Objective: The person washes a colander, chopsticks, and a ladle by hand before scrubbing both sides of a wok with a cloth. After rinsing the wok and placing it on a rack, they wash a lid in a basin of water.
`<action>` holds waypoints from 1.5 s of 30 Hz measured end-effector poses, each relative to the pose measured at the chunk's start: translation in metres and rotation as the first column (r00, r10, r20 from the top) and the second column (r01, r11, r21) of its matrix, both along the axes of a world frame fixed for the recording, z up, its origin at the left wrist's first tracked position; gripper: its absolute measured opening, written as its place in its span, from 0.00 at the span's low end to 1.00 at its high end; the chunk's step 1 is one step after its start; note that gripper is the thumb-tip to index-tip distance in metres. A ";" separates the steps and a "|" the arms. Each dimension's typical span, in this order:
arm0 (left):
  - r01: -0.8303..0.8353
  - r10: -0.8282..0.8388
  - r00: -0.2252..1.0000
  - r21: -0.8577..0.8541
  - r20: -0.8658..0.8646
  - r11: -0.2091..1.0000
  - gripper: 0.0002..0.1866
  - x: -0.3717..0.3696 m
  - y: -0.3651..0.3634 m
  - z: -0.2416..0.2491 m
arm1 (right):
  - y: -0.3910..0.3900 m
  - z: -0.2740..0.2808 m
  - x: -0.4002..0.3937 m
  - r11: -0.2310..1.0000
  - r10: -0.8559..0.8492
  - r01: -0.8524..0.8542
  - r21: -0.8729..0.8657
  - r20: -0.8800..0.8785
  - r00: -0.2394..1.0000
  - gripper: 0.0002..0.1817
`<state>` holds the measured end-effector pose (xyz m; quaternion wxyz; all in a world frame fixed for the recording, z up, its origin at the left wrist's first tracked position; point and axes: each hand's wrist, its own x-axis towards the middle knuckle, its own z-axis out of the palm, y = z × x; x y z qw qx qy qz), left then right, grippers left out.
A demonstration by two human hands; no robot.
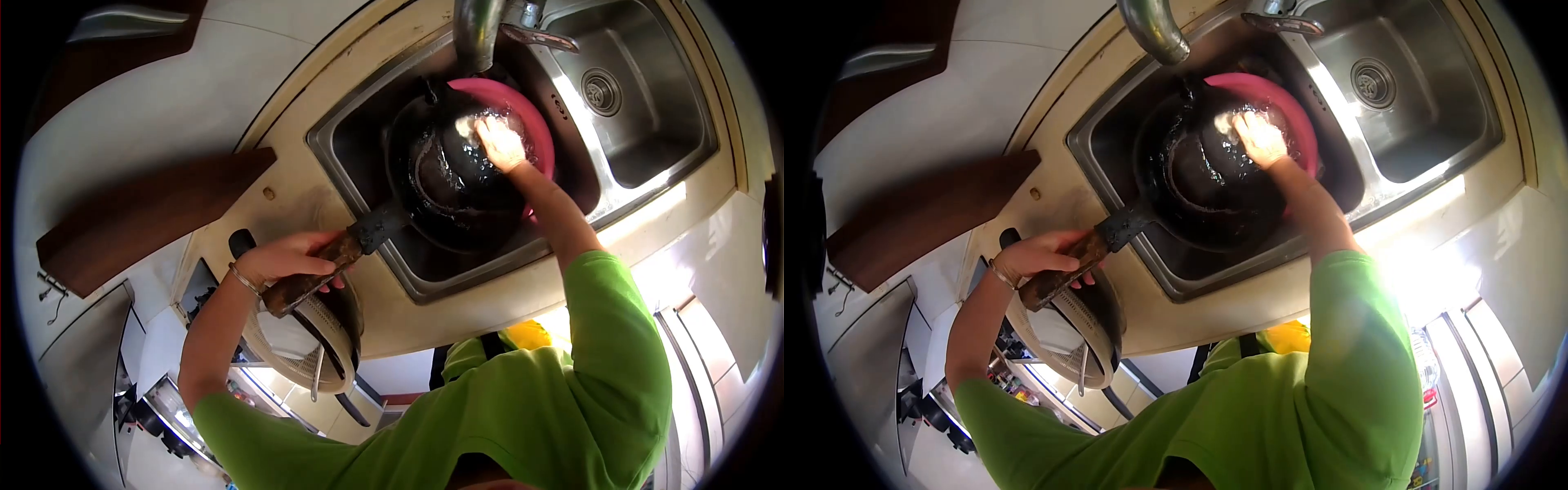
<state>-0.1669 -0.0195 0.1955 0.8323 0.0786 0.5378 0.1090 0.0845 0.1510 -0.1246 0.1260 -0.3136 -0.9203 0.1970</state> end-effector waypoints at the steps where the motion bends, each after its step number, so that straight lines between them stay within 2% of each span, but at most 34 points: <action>1: 0.108 -0.108 0.994 -0.017 -0.028 0.994 0.34 0.003 0.006 -0.001 | -0.006 -0.001 -0.009 0.992 -0.107 0.103 -0.076 -0.046 0.993 0.16; 2: 0.213 -0.215 0.975 -0.039 -0.054 0.976 0.34 0.005 0.010 -0.004 | -0.016 -0.012 -0.019 0.972 -0.224 0.233 0.012 -0.219 0.949 0.15; 4: 0.147 -0.152 0.984 -0.056 -0.098 0.988 0.33 0.014 0.009 -0.014 | -0.031 0.025 -0.046 0.886 -0.446 0.425 -0.183 -0.091 0.890 0.20; 5: 0.086 -0.093 0.984 -0.054 -0.151 0.995 0.32 0.016 0.009 -0.017 | -0.037 0.024 -0.063 0.856 -0.500 0.458 -0.241 -0.160 0.851 0.23; 6: 0.088 -0.095 0.984 -0.057 -0.148 0.995 0.32 0.015 0.012 -0.020 | -0.042 0.020 -0.080 0.822 -0.555 0.486 -0.297 -0.227 0.800 0.27; 8: 0.160 -0.195 0.971 -0.234 -0.135 0.959 0.32 0.013 0.018 -0.022 | -0.060 0.022 -0.110 0.735 -0.654 0.569 -0.368 -0.164 0.739 0.28; 10: 0.164 -0.193 0.974 -0.221 -0.118 0.961 0.32 0.013 0.017 -0.023 | -0.065 0.060 -0.120 0.667 -0.693 0.521 -0.533 -0.187 0.696 0.17; 12: 0.176 -0.198 0.976 -0.201 -0.095 0.964 0.32 0.016 0.019 -0.026 | -0.071 0.080 -0.122 0.643 -0.653 0.337 -0.688 -0.262 0.711 0.18; 13: 0.133 -0.154 0.981 -0.170 -0.116 0.976 0.30 0.017 0.018 -0.031 | -0.079 0.091 -0.123 0.580 -0.655 0.296 -0.758 -0.219 0.723 0.18; 14: 0.089 -0.108 0.984 -0.134 -0.140 0.987 0.28 0.017 0.019 -0.035 | -0.086 0.096 -0.124 0.611 -0.644 0.210 -0.763 -0.325 0.693 0.19; 15: 0.097 -0.115 0.983 -0.130 -0.140 0.987 0.28 0.017 0.018 -0.043 | -0.089 0.105 -0.120 0.577 -0.636 0.144 -0.804 -0.331 0.697 0.20; 16: 0.102 -0.104 0.969 -0.019 -0.223 0.995 0.24 0.016 0.017 -0.054 | -0.091 0.114 -0.115 0.539 -0.628 0.077 -0.839 -0.340 0.700 0.21; 17: 0.114 -0.082 0.950 0.093 -0.301 0.989 0.20 0.017 0.021 -0.063 | -0.093 0.118 -0.111 0.572 -0.589 0.047 -0.819 -0.370 0.718 0.21; 18: 0.122 -0.088 0.951 0.097 -0.297 0.988 0.20 0.018 0.026 -0.070 | -0.096 0.121 -0.107 0.599 -0.550 0.018 -0.801 -0.394 0.736 0.21; 21: 0.147 -0.141 0.970 0.015 -0.197 0.989 0.16 0.021 0.040 -0.088 | -0.098 0.121 -0.101 0.548 -0.500 -0.079 -0.833 -0.403 0.766 0.25; 23: 0.013 -0.027 0.996 -0.155 -0.089 0.988 0.17 0.021 0.045 -0.097 | -0.097 0.122 -0.100 0.527 -0.511 -0.086 -0.845 -0.397 0.762 0.25; 24: 0.021 -0.035 0.995 -0.151 -0.090 0.988 0.17 0.022 0.047 -0.102 | -0.097 0.123 -0.100 0.458 -0.512 -0.107 -0.882 -0.360 0.780 0.25; 25: 0.073 -0.066 0.997 -0.267 0.035 0.961 0.16 0.023 0.049 -0.108 | -0.097 0.124 -0.099 0.384 -0.511 -0.123 -0.915 -0.321 0.797 0.25; 26: 0.138 -0.081 0.983 -0.372 0.164 0.918 0.14 0.026 0.052 -0.112 | -0.097 0.125 -0.097 0.387 -0.517 -0.117 -0.915 -0.320 0.794 0.25; 27: 0.083 -0.022 0.988 -0.403 0.155 0.912 0.14 0.028 0.050 -0.111 | -0.098 0.126 -0.097 0.355 -0.514 -0.131 -0.926 -0.310 0.799 0.25; 28: 0.092 -0.032 0.987 -0.401 0.154 0.911 0.14 0.028 0.049 -0.110 | -0.098 0.128 -0.097 0.324 -0.514 -0.145 -0.935 -0.302 0.803 0.25; 30: 0.073 -0.048 0.992 -0.231 0.114 0.970 0.14 0.029 0.041 -0.108 | -0.097 0.140 -0.092 0.264 -0.510 -0.162 -0.951 -0.280 0.813 0.24; 31: -0.032 0.066 0.994 -0.348 0.089 0.937 0.13 0.031 0.037 -0.107 | -0.096 0.146 -0.090 0.224 -0.516 -0.177 -0.958 -0.270 0.813 0.22; 33: -0.029 0.072 0.989 -0.309 0.128 0.951 0.13 0.039 0.044 -0.096 | -0.093 0.156 -0.080 0.195 -0.515 -0.191 -0.962 -0.266 0.815 0.21; 35: -0.036 0.082 0.983 -0.267 0.164 0.963 0.13 0.048 0.049 -0.081 | -0.093 0.162 -0.064 0.129 -0.431 -0.307 -0.943 -0.332 0.839 0.17; 36: -0.072 0.117 0.983 -0.289 0.140 0.955 0.12 0.054 0.047 -0.073 | -0.099 0.163 -0.054 0.126 -0.426 -0.311 -0.942 -0.334 0.841 0.17; 38: -0.117 0.156 0.982 -0.301 0.108 0.946 0.11 0.069 0.047 -0.059 | -0.105 0.162 -0.032 -0.014 -0.419 -0.470 -0.883 -0.422 0.804 0.16; 39: -0.148 0.175 0.981 -0.265 0.080 0.953 0.10 0.079 0.044 -0.053 | -0.102 0.164 -0.020 -0.017 -0.409 -0.477 -0.879 -0.430 0.805 0.16; 40: -0.182 0.199 0.979 -0.233 0.052 0.955 0.10 0.086 0.037 -0.045 | -0.098 0.166 -0.006 -0.018 -0.267 -0.505 -0.863 -0.482 0.834 0.15; 41: -0.215 0.232 0.972 -0.274 0.031 0.938 0.09 0.090 0.034 -0.043 | -0.093 0.167 0.008 -0.016 -0.122 -0.531 -0.847 -0.526 0.842 0.15; 42: -0.222 0.237 0.971 -0.258 0.028 0.940 0.09 0.094 0.036 -0.035 | -0.088 0.163 0.019 -0.006 -0.108 -0.537 -0.843 -0.534 0.839 0.15; 44: -0.263 0.258 0.965 -0.266 -0.055 0.927 0.09 0.105 0.035 -0.012 | -0.090 0.156 0.037 0.059 0.180 -0.516 -0.854 -0.499 0.847 0.14; 45: -0.273 0.267 0.962 -0.266 -0.061 0.924 0.09 0.108 0.033 -0.005 | -0.088 0.153 0.039 0.136 0.291 -0.524 -0.841 -0.472 0.833 0.15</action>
